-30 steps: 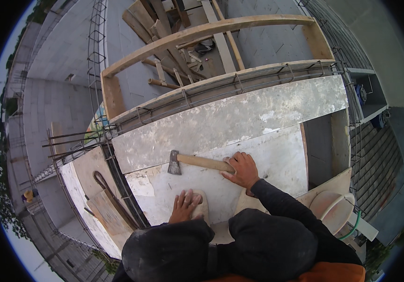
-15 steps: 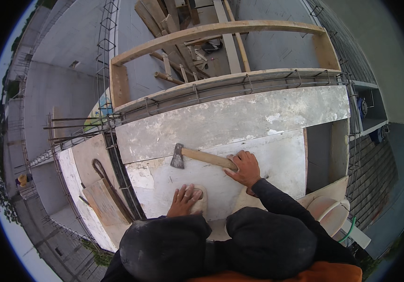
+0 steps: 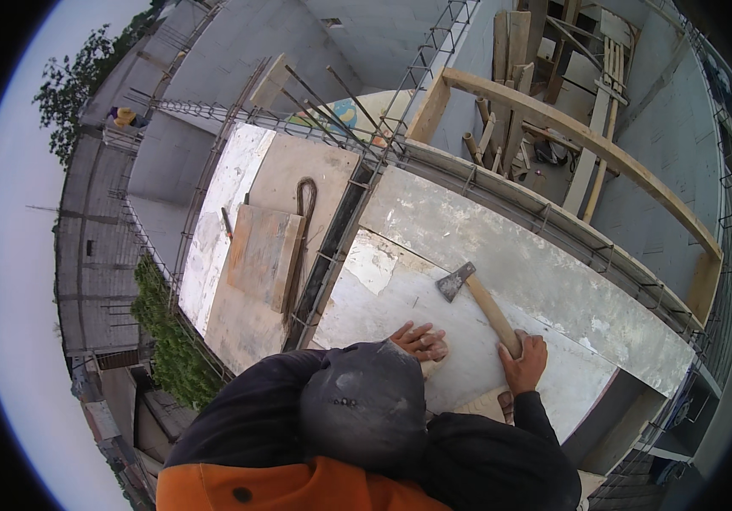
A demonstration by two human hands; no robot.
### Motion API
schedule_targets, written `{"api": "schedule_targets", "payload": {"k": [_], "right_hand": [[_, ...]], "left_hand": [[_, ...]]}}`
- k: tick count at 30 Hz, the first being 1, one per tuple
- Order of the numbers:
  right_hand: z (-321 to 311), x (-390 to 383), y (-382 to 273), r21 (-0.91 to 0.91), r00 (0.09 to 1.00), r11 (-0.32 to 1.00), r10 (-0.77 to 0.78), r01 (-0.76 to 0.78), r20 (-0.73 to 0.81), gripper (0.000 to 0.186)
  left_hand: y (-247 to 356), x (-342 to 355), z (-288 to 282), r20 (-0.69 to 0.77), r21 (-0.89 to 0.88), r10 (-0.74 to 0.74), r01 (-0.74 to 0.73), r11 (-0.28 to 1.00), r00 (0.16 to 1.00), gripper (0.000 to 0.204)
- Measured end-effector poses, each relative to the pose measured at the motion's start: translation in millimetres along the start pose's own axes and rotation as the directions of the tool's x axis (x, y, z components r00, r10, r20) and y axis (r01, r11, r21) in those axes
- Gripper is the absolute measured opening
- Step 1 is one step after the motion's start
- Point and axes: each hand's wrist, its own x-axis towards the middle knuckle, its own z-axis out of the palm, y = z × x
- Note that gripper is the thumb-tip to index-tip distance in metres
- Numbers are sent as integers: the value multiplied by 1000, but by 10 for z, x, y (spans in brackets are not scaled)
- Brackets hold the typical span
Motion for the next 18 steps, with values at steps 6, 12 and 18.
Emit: {"api": "schedule_targets", "payload": {"k": [6,12,18], "right_hand": [[-104,35,-49,11,999,1000,-7,7,46,54],[-173,1,21,40,997,999,8,-12,77,54],[-305,-203,61,-131,994,988,91,-84,55,55]], "left_hand": [[13,34,288,-180,295,2,52,954,984,84],[-76,42,156,-70,96,28,-22,995,997,77],[-199,6,292,-132,11,97,-96,995,987,68]]}}
